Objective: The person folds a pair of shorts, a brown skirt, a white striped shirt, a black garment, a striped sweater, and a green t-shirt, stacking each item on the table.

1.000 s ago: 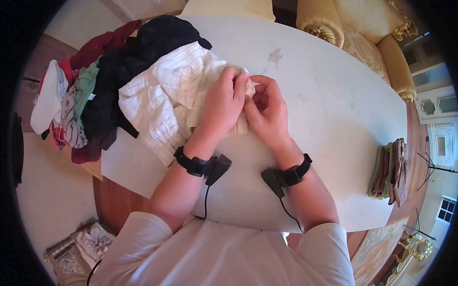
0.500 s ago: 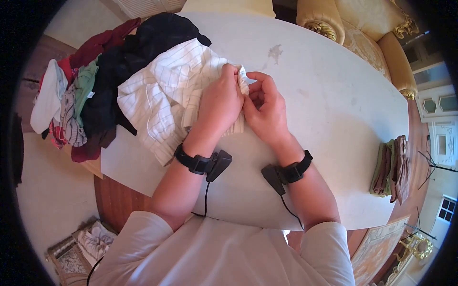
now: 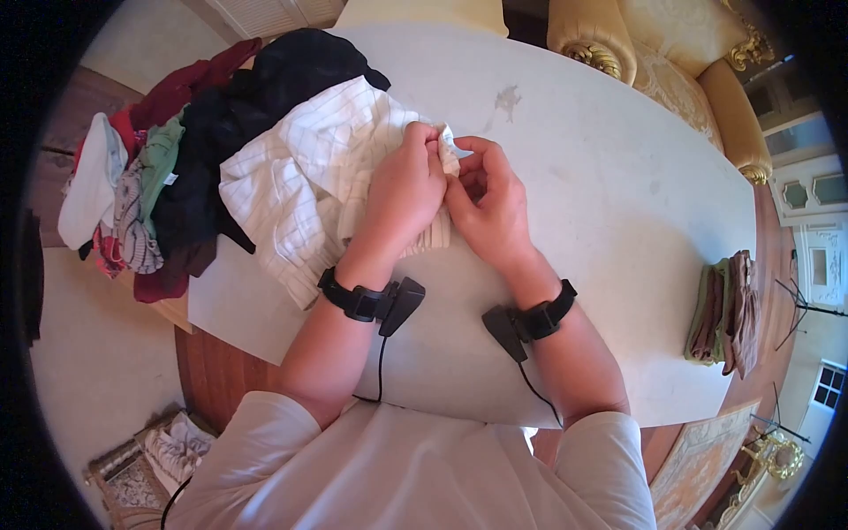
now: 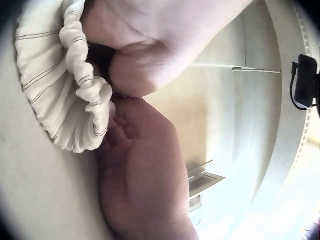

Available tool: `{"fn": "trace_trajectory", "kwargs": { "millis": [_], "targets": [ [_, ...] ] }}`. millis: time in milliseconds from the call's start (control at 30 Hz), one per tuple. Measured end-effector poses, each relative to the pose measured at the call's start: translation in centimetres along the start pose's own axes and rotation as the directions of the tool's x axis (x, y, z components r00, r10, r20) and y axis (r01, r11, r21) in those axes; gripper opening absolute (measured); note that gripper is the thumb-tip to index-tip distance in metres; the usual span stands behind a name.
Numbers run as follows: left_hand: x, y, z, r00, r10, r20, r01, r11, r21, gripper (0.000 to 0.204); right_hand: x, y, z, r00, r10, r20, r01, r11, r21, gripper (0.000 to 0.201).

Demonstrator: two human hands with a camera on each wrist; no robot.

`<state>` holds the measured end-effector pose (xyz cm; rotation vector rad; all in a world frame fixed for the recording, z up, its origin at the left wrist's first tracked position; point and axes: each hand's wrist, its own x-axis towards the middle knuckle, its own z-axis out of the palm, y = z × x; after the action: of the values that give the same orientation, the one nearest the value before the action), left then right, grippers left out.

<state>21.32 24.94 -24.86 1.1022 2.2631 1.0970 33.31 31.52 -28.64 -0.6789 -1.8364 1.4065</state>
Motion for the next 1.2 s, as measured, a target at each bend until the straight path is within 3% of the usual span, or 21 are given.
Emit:
{"fn": "trace_trajectory", "kwargs": {
  "millis": [167, 267, 400, 467, 567, 700, 767, 800, 867, 900, 1000, 1033, 1133, 1200],
  "targets": [
    [0.2, -0.6, 0.2, 0.999, 0.013, -0.033, -0.018, 0.985, -0.17, 0.022, 0.0, -0.7, -0.1, 1.0, -0.017, 0.018, 0.017, 1.0, -0.005, 0.044],
    [0.2, -0.6, 0.3, 0.995, 0.08, -0.052, -0.084, 0.993, -0.083, 0.022, 0.1, -0.5, -0.3, 0.999, -0.048, 0.025, 0.05, 0.995, -0.091, 0.044],
    [0.1, -0.2, -0.5, 0.97, 0.213, -0.115, -0.223, 0.972, -0.074, 0.018, 0.2, -0.4, -0.5, 1.0, 0.001, -0.02, -0.003, 0.998, -0.07, 0.033],
    [0.2, 0.1, -1.9, 0.952, 0.266, -0.154, -0.283, 0.953, -0.104, 0.017, 0.4, -0.3, -0.6, 0.997, 0.049, -0.052, -0.052, 0.997, -0.053, 0.028],
    [-0.4, -0.2, -4.8, 0.858, 0.375, -0.353, -0.39, 0.92, 0.03, 0.017, 0.8, 0.9, -0.7, 0.991, 0.001, -0.133, -0.015, 0.994, -0.109, 0.025],
    [-4.4, -1.1, -9.4, 0.946, 0.325, -0.011, -0.308, 0.905, 0.292, 0.04, 1.1, 1.5, -0.9, 0.982, -0.012, -0.187, 0.033, 0.993, 0.111, 0.027],
    [-7.3, -0.5, -10.9, 0.959, 0.214, 0.187, -0.281, 0.812, 0.512, 0.055, 1.3, 0.8, -0.9, 0.973, 0.088, -0.214, -0.048, 0.981, 0.187, 0.03],
    [-8.4, -1.5, -10.8, 0.948, 0.277, 0.155, -0.315, 0.763, 0.565, 0.063, 1.2, 0.6, -0.8, 0.964, 0.144, -0.226, -0.09, 0.969, 0.231, 0.032],
    [-9.6, -4.0, -10.3, 0.907, 0.407, 0.108, -0.371, 0.65, 0.663, 0.078, 1.2, 0.4, -0.8, 0.912, -0.238, -0.335, 0.208, 0.97, -0.123, 0.042],
    [-9.6, -4.4, -10.6, 0.942, 0.301, 0.149, -0.325, 0.701, 0.635, 0.086, 1.1, 0.4, -0.9, 0.841, -0.42, -0.341, 0.32, 0.894, -0.313, 0.048],
    [-8.7, -5.1, -11.7, 0.957, 0.183, 0.224, -0.279, 0.788, 0.549, 0.078, -0.7, -3.7, -1.4, 0.84, -0.54, -0.042, 0.464, 0.758, -0.459, 0.06],
    [-8.7, -5.0, -12.3, 0.951, 0.196, 0.241, -0.298, 0.793, 0.532, 0.075, -1.0, -4.0, -1.4, 0.87, -0.483, 0.098, 0.475, 0.771, -0.424, 0.056],
    [-8.1, -3.8, -14.2, 0.931, 0.216, 0.295, -0.34, 0.808, 0.481, 0.069, -2.2, -1.9, -0.8, 0.861, -0.328, 0.388, 0.504, 0.643, -0.576, 0.035],
    [-8.7, -1.7, -16.1, 0.92, 0.186, 0.344, -0.335, 0.829, 0.448, 0.067, -1.4, -3.5, -1.6, 0.885, -0.152, 0.441, 0.404, 0.722, -0.561, 0.023]
  ]
}}
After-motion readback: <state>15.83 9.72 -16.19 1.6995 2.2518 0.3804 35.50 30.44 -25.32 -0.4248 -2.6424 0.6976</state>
